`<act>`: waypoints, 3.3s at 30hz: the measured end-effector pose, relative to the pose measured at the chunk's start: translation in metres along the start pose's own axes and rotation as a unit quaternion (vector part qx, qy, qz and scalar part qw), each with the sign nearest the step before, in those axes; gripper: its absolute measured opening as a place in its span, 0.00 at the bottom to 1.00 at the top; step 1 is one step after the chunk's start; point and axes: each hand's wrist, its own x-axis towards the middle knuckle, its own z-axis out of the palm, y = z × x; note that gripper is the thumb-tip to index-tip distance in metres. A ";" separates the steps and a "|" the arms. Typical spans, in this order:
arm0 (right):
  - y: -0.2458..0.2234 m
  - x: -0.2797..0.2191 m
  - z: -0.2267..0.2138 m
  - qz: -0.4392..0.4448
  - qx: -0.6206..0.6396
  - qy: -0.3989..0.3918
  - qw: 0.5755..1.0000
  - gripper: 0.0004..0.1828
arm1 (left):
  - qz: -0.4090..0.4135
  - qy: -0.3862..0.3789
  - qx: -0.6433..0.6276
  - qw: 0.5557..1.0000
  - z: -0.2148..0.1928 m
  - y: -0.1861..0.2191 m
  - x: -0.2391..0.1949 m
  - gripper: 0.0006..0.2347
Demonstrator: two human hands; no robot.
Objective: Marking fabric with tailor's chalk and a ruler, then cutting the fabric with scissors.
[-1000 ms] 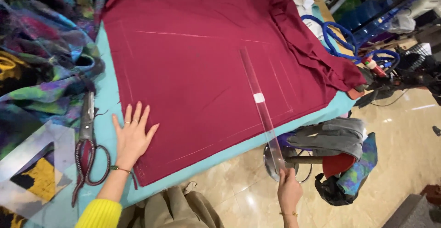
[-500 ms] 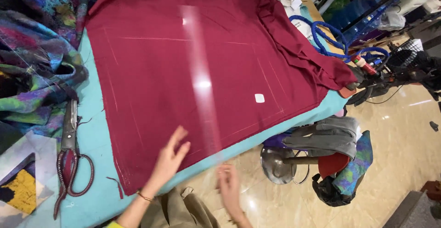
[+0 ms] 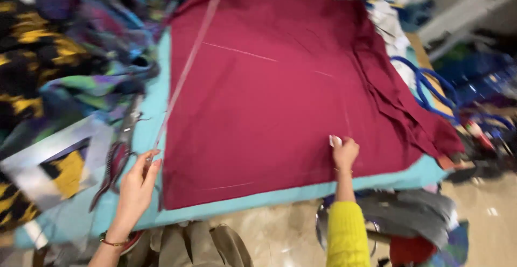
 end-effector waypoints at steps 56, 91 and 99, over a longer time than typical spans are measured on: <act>-0.414 -0.262 -0.079 -0.340 0.317 -0.306 0.831 0.20 | -0.011 0.161 0.320 0.934 0.096 -0.048 0.258 0.17; 0.121 -0.024 -0.086 0.180 -0.321 0.047 0.929 0.26 | 0.316 0.099 0.394 0.857 0.135 0.008 0.201 0.27; 0.183 0.035 -0.072 0.261 -0.156 0.028 0.952 0.20 | 0.285 0.064 0.372 0.881 0.137 0.005 0.205 0.28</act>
